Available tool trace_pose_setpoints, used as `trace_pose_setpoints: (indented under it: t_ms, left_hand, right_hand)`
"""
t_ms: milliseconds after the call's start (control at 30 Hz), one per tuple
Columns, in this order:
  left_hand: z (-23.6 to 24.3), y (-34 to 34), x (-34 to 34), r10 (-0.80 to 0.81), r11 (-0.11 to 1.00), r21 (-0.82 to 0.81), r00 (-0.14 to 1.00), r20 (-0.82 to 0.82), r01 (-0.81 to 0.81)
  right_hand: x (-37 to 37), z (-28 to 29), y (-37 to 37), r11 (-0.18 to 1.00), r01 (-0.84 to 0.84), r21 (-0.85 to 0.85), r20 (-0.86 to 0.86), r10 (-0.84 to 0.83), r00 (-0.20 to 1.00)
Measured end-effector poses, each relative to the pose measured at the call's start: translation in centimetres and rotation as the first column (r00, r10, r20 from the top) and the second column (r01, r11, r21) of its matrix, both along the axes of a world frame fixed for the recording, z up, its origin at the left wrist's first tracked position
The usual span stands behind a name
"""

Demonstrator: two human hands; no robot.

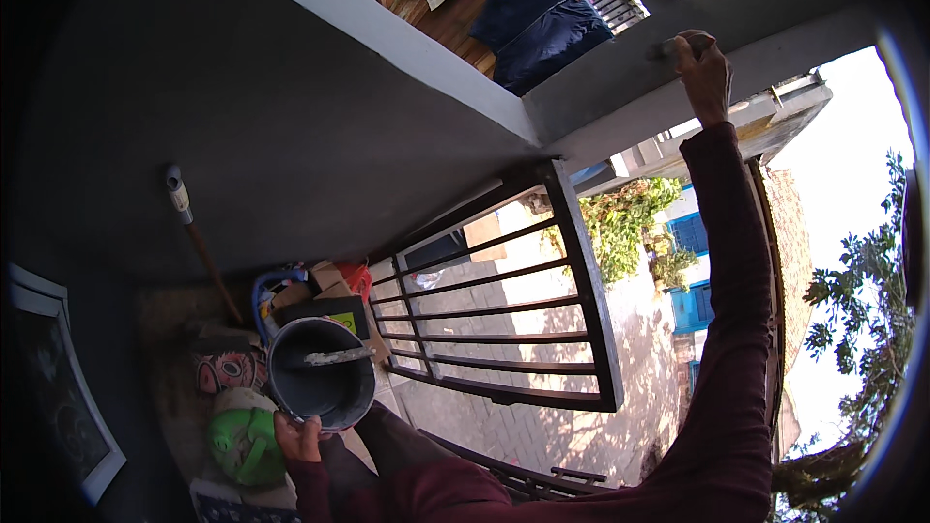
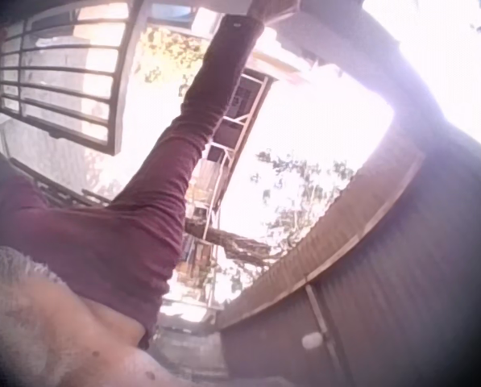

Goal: The person paints the exterior wall and trim of a building using a brush and a bucket of grey paint.

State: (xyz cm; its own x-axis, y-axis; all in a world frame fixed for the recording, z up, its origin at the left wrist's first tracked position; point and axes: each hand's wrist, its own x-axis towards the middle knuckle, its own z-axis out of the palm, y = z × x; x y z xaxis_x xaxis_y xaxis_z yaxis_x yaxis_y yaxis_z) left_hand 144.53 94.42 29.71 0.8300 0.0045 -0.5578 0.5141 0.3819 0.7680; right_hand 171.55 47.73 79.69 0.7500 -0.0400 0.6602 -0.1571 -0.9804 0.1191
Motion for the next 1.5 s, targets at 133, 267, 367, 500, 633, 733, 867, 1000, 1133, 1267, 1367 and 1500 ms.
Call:
trace_pose_setpoints:
  t_ms: [133, 267, 367, 500, 633, 733, 867, 1000, 1133, 1267, 1367, 1500]
  left_hand:
    - [-0.8, 0.1, 0.0, -0.042, 0.999, -0.016, 0.999, 0.015, 0.042]
    - [-0.8, -0.1, 0.0, -0.094, 0.995, -0.025, 0.995, -0.026, 0.093]
    - [-0.3, 0.1, 0.2, -0.099, 0.995, -0.037, 0.995, -0.022, 0.098]
    - [-0.1, 0.1, 0.3, -0.105, 0.994, -0.028, 0.994, -0.012, 0.105]
    - [-0.5, 0.5, 0.3, -0.112, 0.994, -0.004, 0.993, -0.023, 0.112]
    - [-0.5, 0.3, 0.4, -0.113, 0.993, 0.016, 0.993, -0.029, 0.113]
    - [-0.4, 0.0, 0.6, -0.102, 0.995, -0.016, 0.995, -0.019, 0.102]
    - [-0.7, 0.0, 0.7, -0.092, 0.995, -0.033, 0.996, -0.003, 0.092]
    - [0.1, 0.1, 1.1, -0.043, 0.999, 0.028, 0.999, 0.005, 0.043]
    - [-0.5, -0.3, 0.8, -0.027, 0.999, 0.028, 1.000, 0.004, 0.027]
    - [-0.7, -0.2, 0.7, -0.022, 1.000, 0.021, 1.000, 0.008, 0.022]
    - [-0.8, 0.2, 0.6, -0.094, 0.995, -0.020, 0.996, -0.001, 0.093]
  right_hand:
    - [0.9, 4.1, -0.1, 0.772, -0.062, -0.633, 0.068, 0.135, 0.988]
    - [1.2, -2.7, 0.3, 0.702, -0.240, -0.670, -0.291, 0.050, 0.956]
    - [1.6, -8.2, 0.3, 0.839, -0.292, -0.459, -0.475, 0.045, 0.879]
    - [2.5, -5.1, -0.5, 0.985, -0.144, -0.093, -0.334, 0.105, 0.937]
    - [2.5, 3.7, -1.1, 0.942, 0.033, -0.334, 0.053, -0.017, 0.998]
    - [0.9, 4.7, 0.2, 0.756, -0.038, -0.653, 0.048, 0.091, 0.995]
    - [-2.0, -4.6, 1.1, 0.697, -0.207, -0.686, -0.286, 0.004, 0.958]
    - [-4.1, -12.1, 1.0, 0.876, -0.332, -0.351, -0.486, 0.133, 0.864]
    - [-3.1, -7.3, 1.2, 0.996, -0.091, 0.014, -0.248, 0.092, 0.965]
    - [-3.3, 2.4, -0.3, 0.954, -0.027, -0.298, 0.056, 0.046, 0.997]
    - [-3.6, 2.3, 1.6, 0.758, -0.078, -0.647, 0.011, 0.111, 0.994]
    - [-4.5, -6.2, 0.4, 0.716, -0.219, -0.663, -0.311, 0.003, 0.950]
